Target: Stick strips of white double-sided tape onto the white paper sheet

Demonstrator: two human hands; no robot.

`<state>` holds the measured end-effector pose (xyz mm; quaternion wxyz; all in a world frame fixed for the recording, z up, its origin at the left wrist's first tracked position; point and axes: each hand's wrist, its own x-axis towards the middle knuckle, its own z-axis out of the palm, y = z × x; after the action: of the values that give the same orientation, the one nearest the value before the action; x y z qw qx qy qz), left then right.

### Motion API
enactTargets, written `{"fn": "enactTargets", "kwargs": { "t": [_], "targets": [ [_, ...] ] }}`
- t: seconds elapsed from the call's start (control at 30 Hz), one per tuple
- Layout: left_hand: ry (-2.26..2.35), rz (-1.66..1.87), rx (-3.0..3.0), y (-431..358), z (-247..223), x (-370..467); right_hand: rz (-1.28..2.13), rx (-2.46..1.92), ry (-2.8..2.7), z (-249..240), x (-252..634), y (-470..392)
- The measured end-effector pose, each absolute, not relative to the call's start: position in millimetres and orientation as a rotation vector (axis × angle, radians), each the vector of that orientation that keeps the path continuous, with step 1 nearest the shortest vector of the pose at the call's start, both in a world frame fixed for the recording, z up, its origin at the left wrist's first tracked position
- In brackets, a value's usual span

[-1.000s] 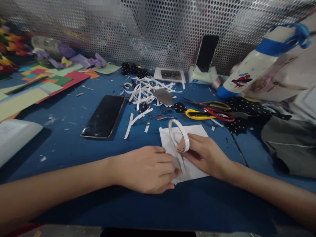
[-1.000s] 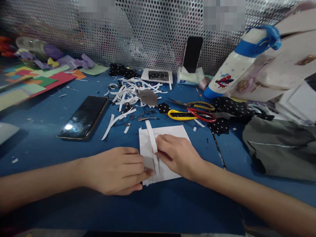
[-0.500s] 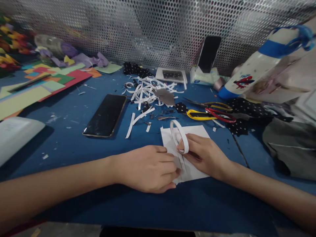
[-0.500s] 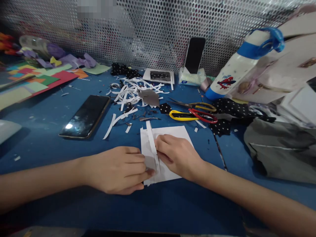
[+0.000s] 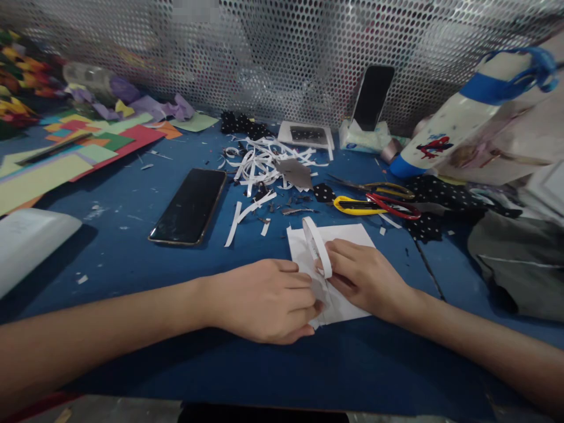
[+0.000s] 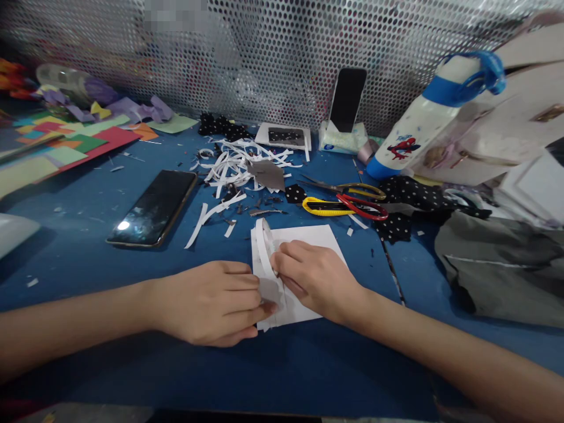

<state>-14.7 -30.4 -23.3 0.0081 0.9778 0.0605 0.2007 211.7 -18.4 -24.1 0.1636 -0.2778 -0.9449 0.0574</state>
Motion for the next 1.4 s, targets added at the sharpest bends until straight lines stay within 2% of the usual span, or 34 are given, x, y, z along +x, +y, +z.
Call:
{"fn": "enactTargets", "kwargs": {
  "t": [0.37, 0.6, 0.93, 1.1, 1.23, 1.4],
  "targets": [
    [0.208, 0.608, 3.092, -31, -22, -15, 0.130, -0.784, -2.731, -24, 211, -18],
    [0.517, 0.570, 3.132, -29, -25, -14, 0.145, -0.810, -2.722, -25, 212, -17],
    [0.273, 0.428, 3.024, -36, -23, -11, 0.168, -0.802, -2.672, -25, 212, -17],
    [0.230, 0.503, 3.042, -40, -24, -10, 0.391, -0.915, -2.564, -23, 212, -16],
    [0.455, 0.606, 3.079, -37, -25, -12, 0.614, -0.986, -2.466, -20, 211, -13],
    [0.529, 0.545, 3.104, -35, -26, -14, 0.700, -1.012, -2.395, -20, 210, -10]
  ]
}}
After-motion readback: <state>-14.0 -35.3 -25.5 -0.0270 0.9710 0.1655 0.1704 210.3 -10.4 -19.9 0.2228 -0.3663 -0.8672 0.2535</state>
